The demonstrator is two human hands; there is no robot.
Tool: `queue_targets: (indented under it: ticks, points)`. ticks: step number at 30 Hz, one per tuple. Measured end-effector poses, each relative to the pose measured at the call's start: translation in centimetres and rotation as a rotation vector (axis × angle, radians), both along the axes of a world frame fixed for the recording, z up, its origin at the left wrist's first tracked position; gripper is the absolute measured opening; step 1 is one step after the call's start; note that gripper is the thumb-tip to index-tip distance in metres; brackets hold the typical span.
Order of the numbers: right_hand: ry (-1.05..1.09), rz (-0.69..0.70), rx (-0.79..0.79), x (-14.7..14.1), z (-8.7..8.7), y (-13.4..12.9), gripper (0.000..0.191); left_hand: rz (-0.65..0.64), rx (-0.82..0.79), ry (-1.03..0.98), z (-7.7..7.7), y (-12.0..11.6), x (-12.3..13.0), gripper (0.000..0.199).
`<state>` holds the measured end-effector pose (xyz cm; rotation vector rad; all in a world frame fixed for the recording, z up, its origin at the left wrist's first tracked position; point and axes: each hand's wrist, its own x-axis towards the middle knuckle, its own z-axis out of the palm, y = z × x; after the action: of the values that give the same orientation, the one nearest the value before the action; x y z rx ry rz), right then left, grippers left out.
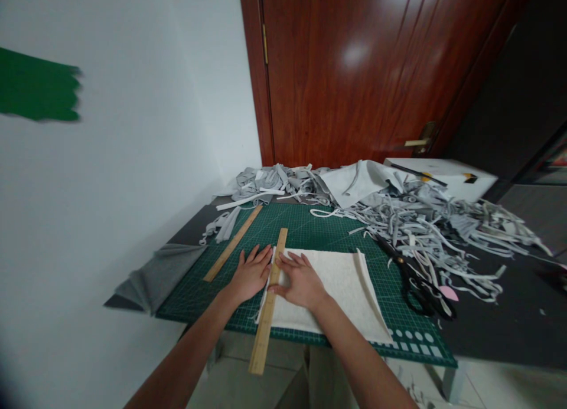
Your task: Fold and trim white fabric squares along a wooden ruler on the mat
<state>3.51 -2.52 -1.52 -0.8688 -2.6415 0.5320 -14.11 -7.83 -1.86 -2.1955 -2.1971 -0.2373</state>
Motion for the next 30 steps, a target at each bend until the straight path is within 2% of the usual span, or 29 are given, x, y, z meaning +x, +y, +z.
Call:
queue_targets:
  ticks: [9,13,15,18,20,23,27,30]
  points:
    - [-0.003,-0.006,-0.003,0.0,0.0,-0.1,0.077,0.015,-0.035,-0.004,0.0,-0.1,0.0,0.051]
    - [-0.008,-0.014,-0.007,0.0,0.1,-0.1,0.076,0.013,-0.026,-0.121,0.2,0.1,0.1,0.05]
    - [-0.004,-0.017,-0.011,0.0,0.1,0.0,0.076,0.075,0.033,-0.358,0.5,0.4,-0.1,0.049]
    - [0.007,-0.013,-0.008,0.1,0.0,0.0,0.076,0.26,0.18,-0.735,1.0,0.5,-0.5,0.049]
    - [0.01,-0.011,-0.002,0.1,-0.1,0.0,0.076,0.355,0.224,-0.845,1.3,-0.2,-0.6,0.048]
    - [0.007,-0.01,0.004,0.1,-0.3,0.1,0.076,0.401,0.173,-0.993,1.4,-2.8,0.0,0.04]
    - [0.01,-0.004,0.023,0.1,-0.6,0.2,0.076,0.389,0.026,-1.567,1.7,-7.0,1.6,0.04]
    - [0.017,-0.001,0.025,0.1,-0.6,0.2,0.075,0.398,-0.037,-1.759,2.1,-9.0,2.1,0.046]
